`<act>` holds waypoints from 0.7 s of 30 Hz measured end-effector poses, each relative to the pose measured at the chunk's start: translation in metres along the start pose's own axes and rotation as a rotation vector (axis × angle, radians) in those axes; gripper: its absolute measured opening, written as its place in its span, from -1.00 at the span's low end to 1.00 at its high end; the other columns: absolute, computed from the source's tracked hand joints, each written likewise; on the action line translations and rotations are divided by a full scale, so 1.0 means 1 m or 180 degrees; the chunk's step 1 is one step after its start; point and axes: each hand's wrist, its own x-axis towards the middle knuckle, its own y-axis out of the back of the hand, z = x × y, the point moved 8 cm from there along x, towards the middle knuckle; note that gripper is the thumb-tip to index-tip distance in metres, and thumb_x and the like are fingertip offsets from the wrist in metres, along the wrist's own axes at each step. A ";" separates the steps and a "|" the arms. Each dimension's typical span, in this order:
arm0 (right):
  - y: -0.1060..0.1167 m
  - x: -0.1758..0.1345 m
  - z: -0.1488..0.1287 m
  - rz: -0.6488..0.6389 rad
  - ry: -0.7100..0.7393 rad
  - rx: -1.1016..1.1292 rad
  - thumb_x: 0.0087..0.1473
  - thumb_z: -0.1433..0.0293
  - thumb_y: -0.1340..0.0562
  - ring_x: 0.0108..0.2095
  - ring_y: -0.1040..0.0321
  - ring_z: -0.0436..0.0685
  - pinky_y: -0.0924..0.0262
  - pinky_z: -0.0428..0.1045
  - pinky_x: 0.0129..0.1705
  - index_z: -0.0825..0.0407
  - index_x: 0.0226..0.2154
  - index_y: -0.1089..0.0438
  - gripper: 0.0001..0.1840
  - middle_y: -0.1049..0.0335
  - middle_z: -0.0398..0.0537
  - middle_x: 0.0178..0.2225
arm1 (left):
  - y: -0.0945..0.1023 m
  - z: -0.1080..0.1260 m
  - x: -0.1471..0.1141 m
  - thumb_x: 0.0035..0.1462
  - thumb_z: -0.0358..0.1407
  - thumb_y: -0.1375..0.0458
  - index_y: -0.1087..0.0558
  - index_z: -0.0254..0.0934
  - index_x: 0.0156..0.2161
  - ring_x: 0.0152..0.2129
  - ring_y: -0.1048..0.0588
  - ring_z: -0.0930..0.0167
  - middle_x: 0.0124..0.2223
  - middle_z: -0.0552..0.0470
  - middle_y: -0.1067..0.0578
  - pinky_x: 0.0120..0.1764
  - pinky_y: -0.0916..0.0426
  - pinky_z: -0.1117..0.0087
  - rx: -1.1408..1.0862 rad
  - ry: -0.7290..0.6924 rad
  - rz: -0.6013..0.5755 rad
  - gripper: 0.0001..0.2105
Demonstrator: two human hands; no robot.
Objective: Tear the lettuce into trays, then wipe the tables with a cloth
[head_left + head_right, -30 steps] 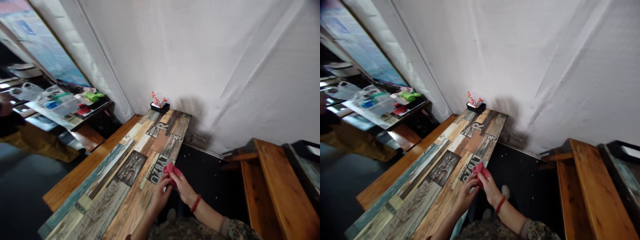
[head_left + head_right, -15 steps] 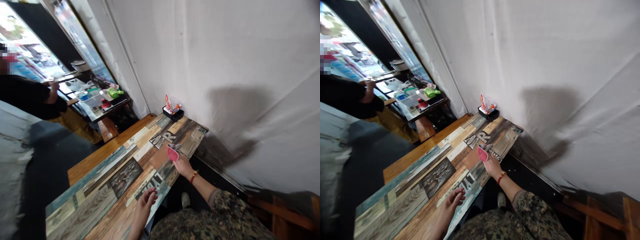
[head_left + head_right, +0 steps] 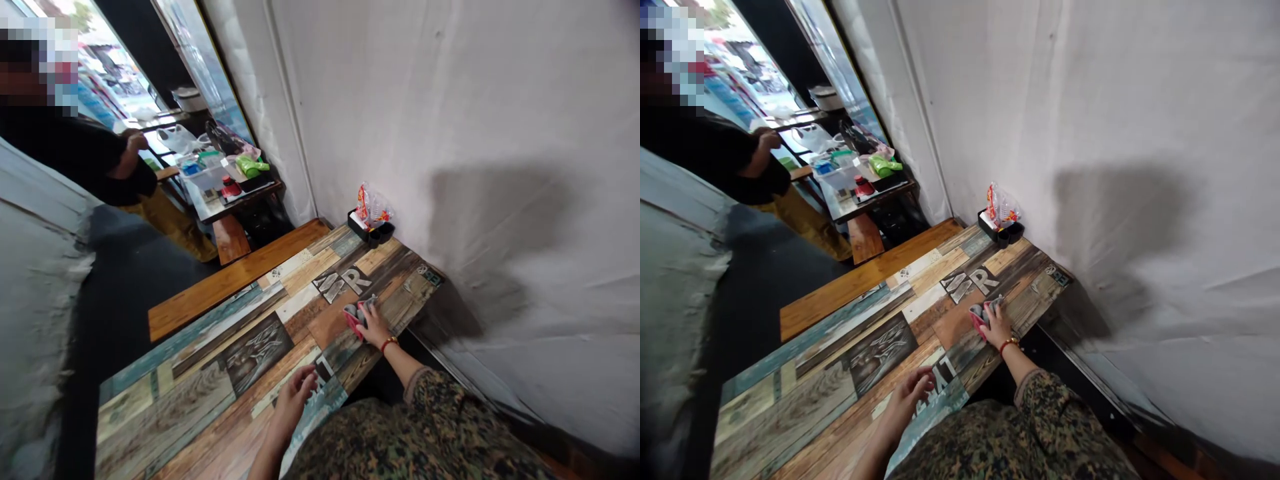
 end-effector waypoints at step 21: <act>0.108 0.154 0.148 0.1160 -0.0733 0.3022 0.03 0.30 -0.06 -0.10 -0.39 0.18 -0.30 0.12 -0.07 0.07 0.06 -0.33 -0.47 -0.44 0.10 -0.05 | -0.104 0.054 0.175 -0.28 0.16 -0.28 -0.47 -0.32 -0.23 -0.50 -0.49 0.37 -0.39 -0.04 -0.53 -0.46 -0.32 0.40 -0.0107 0.0508 0.0334 -0.39</act>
